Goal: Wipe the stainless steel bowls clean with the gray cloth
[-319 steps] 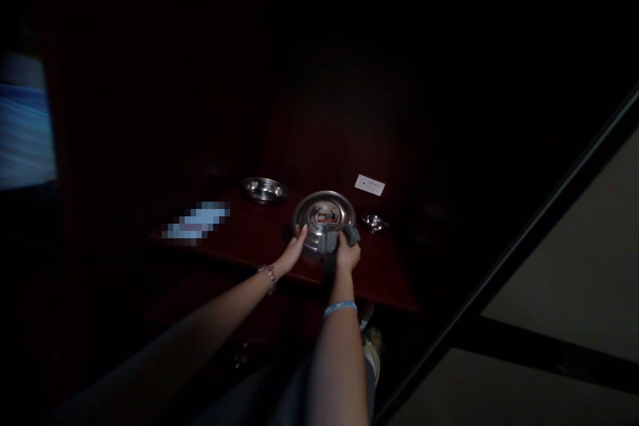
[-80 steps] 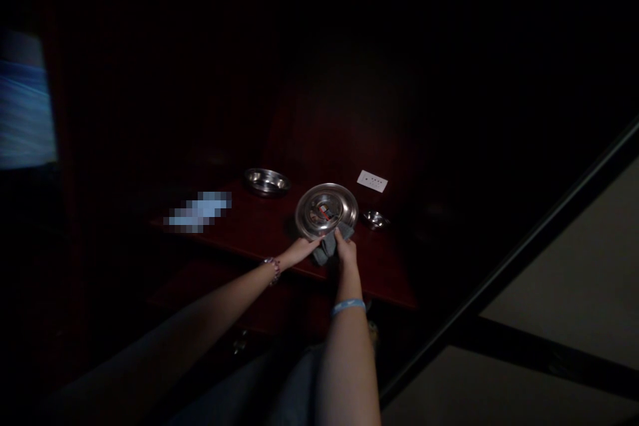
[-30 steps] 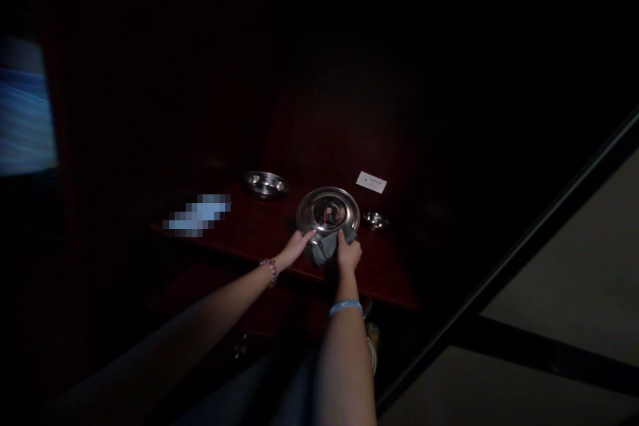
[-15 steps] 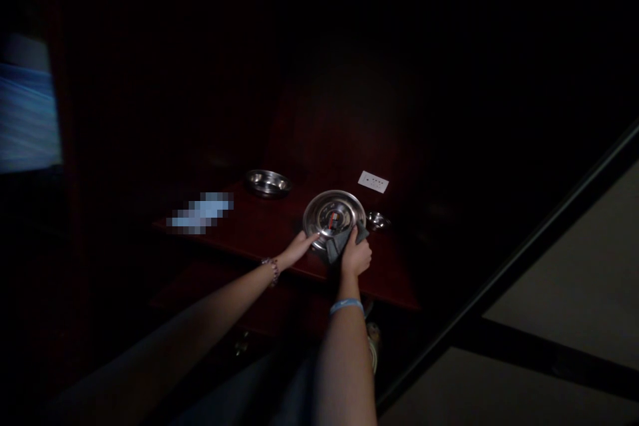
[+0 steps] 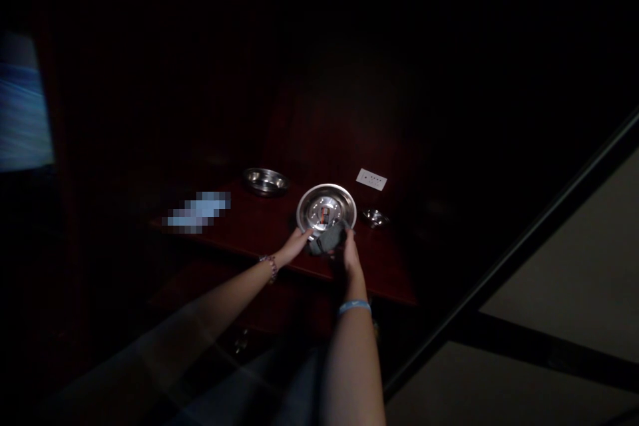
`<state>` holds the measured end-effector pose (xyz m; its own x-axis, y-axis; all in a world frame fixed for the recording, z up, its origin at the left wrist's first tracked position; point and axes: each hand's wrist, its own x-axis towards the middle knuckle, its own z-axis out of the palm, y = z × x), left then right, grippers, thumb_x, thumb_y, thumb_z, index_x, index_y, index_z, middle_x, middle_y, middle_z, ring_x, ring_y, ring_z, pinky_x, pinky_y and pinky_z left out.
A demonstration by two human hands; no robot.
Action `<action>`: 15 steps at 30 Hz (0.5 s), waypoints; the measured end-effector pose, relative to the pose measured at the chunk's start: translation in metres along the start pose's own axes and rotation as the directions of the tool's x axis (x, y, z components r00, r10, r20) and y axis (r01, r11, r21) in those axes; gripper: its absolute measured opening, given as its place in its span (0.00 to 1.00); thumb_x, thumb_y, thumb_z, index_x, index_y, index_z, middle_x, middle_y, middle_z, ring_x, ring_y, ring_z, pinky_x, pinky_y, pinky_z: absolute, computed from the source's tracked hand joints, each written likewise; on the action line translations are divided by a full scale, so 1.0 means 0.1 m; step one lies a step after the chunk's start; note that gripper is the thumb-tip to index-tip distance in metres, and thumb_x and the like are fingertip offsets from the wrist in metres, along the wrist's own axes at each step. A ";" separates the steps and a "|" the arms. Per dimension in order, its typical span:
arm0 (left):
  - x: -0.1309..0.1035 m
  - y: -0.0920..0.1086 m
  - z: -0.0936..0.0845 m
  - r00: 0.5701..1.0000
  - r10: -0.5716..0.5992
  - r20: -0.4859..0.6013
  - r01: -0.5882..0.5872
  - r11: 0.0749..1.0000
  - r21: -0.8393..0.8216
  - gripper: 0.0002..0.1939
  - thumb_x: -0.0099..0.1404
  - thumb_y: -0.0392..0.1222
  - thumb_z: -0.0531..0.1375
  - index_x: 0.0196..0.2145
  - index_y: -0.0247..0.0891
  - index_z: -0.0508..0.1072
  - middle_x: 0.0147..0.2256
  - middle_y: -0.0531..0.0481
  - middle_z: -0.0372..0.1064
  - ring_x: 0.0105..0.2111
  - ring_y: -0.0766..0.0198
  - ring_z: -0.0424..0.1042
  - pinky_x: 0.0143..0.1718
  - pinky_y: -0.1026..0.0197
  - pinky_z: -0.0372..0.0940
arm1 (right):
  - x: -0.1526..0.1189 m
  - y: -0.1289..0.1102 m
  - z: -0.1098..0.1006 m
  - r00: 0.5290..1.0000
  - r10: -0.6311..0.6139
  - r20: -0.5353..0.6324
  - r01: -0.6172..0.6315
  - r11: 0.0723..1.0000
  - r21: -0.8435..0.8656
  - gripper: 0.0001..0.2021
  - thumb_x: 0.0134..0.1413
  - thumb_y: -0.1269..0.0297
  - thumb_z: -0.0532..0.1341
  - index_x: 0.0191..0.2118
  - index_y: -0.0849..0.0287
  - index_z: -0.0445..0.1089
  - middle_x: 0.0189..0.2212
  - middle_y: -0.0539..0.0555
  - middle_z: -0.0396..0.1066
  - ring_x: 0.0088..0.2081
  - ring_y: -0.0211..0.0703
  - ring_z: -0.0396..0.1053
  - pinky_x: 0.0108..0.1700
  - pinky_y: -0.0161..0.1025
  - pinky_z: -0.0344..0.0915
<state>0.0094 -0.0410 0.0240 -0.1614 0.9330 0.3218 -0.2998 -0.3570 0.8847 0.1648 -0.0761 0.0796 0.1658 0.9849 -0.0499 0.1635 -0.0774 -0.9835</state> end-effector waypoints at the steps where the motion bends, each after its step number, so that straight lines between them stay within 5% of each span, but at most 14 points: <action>1: 0.00 0.01 0.00 1.000 0.006 -0.011 -0.006 1.000 -0.008 0.15 0.63 0.39 0.61 0.48 0.37 0.76 0.53 0.44 0.76 0.60 0.53 0.67 0.64 0.53 0.55 | 0.00 -0.01 0.00 0.999 0.028 0.040 -0.030 0.998 0.047 0.36 0.63 0.38 0.41 0.56 0.62 0.68 0.35 0.59 0.76 0.32 0.45 0.76 0.35 0.38 0.70; 8: 0.01 -0.06 -0.01 0.999 0.006 -0.039 -0.008 0.998 -0.060 0.15 0.63 0.40 0.61 0.47 0.38 0.77 0.51 0.44 0.76 0.62 0.54 0.65 0.65 0.53 0.53 | 0.03 0.04 0.04 0.985 -0.031 0.171 0.002 0.986 0.166 0.14 0.57 0.54 0.55 0.38 0.60 0.69 0.34 0.56 0.75 0.36 0.44 0.75 0.41 0.39 0.73; 15: 0.04 -0.07 -0.01 0.998 -0.011 -0.056 0.007 0.998 -0.066 0.14 0.62 0.40 0.61 0.46 0.38 0.77 0.51 0.45 0.77 0.59 0.53 0.68 0.64 0.52 0.55 | 0.02 0.07 0.12 0.991 -0.089 0.101 0.067 0.977 0.204 0.07 0.51 0.67 0.62 0.37 0.55 0.66 0.29 0.49 0.72 0.35 0.40 0.74 0.45 0.39 0.75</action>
<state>0.0098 -0.0345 0.0194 -0.2108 0.9327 0.2926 -0.3623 -0.3526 0.8628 0.1545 -0.0730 0.0701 0.0514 0.9985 0.0208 -0.0279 0.0222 -0.9994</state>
